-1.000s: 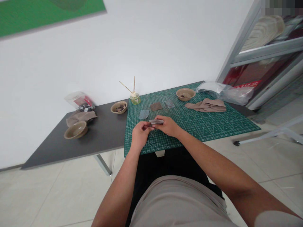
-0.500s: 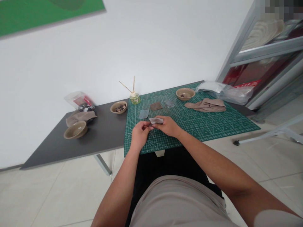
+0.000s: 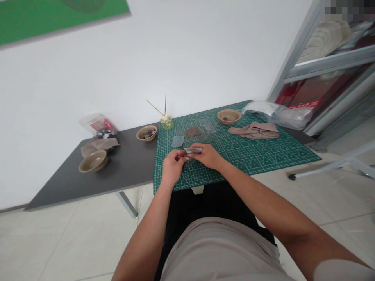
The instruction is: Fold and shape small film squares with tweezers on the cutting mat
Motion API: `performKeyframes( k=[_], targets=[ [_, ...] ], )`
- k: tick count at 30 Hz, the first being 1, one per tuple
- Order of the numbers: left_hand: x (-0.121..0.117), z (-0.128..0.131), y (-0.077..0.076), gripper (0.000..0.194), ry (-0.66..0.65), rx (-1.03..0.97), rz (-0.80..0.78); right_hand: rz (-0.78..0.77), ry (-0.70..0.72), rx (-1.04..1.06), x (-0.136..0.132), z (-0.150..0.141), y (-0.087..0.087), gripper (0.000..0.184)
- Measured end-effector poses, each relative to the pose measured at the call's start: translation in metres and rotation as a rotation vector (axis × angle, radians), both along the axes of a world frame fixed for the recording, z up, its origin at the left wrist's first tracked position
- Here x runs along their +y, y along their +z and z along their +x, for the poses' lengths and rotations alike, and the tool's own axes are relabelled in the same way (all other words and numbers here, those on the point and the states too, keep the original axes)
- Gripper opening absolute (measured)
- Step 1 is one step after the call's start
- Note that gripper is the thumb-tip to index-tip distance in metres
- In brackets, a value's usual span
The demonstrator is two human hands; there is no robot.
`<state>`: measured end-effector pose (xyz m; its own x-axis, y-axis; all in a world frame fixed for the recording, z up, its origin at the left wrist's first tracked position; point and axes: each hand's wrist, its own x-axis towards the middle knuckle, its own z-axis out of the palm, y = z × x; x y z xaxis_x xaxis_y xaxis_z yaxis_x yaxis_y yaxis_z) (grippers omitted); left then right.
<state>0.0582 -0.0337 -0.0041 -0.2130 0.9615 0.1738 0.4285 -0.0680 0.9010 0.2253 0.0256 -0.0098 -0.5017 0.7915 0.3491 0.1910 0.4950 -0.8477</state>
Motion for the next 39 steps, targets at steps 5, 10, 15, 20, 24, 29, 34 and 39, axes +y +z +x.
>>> performKeyframes(
  k=[5, 10, 15, 20, 24, 29, 34, 39],
  targets=[
    [-0.0009, 0.0003, -0.0011, 0.015, -0.007, -0.020, 0.006, -0.030, -0.024, 0.008, -0.0010, 0.0006, 0.0015, 0.018],
    [-0.0005, -0.0012, -0.0041, 0.017, -0.020, -0.051, 0.013, -0.023, -0.004, 0.016, -0.0005, 0.0006, 0.0006, 0.017],
    [-0.0002, -0.0009, -0.0023, 0.016, -0.023, -0.065, 0.012, -0.045, 0.010, 0.030, 0.0000, 0.0008, -0.0006, 0.018],
    [-0.0013, 0.0001, -0.0008, 0.015, -0.021, -0.040, 0.009, -0.049, 0.000, 0.043, -0.0004, 0.0003, -0.0003, 0.021],
    [-0.0025, 0.0000, -0.0012, 0.017, -0.021, -0.041, 0.005, -0.041, -0.003, 0.051, -0.0009, 0.0003, -0.0007, 0.022],
    [-0.0038, -0.0001, 0.0008, 0.020, -0.003, -0.058, 0.003, -0.038, 0.013, 0.061, -0.0015, 0.0003, 0.0000, 0.020],
    [-0.0026, 0.0001, 0.0023, 0.017, -0.023, -0.071, -0.004, 0.067, 0.038, -0.006, -0.0012, -0.0020, 0.0018, 0.009],
    [-0.0021, 0.0014, 0.0042, 0.015, -0.014, -0.006, -0.014, 0.120, 0.021, -0.043, -0.0011, -0.0042, 0.0008, 0.008]
  ],
)
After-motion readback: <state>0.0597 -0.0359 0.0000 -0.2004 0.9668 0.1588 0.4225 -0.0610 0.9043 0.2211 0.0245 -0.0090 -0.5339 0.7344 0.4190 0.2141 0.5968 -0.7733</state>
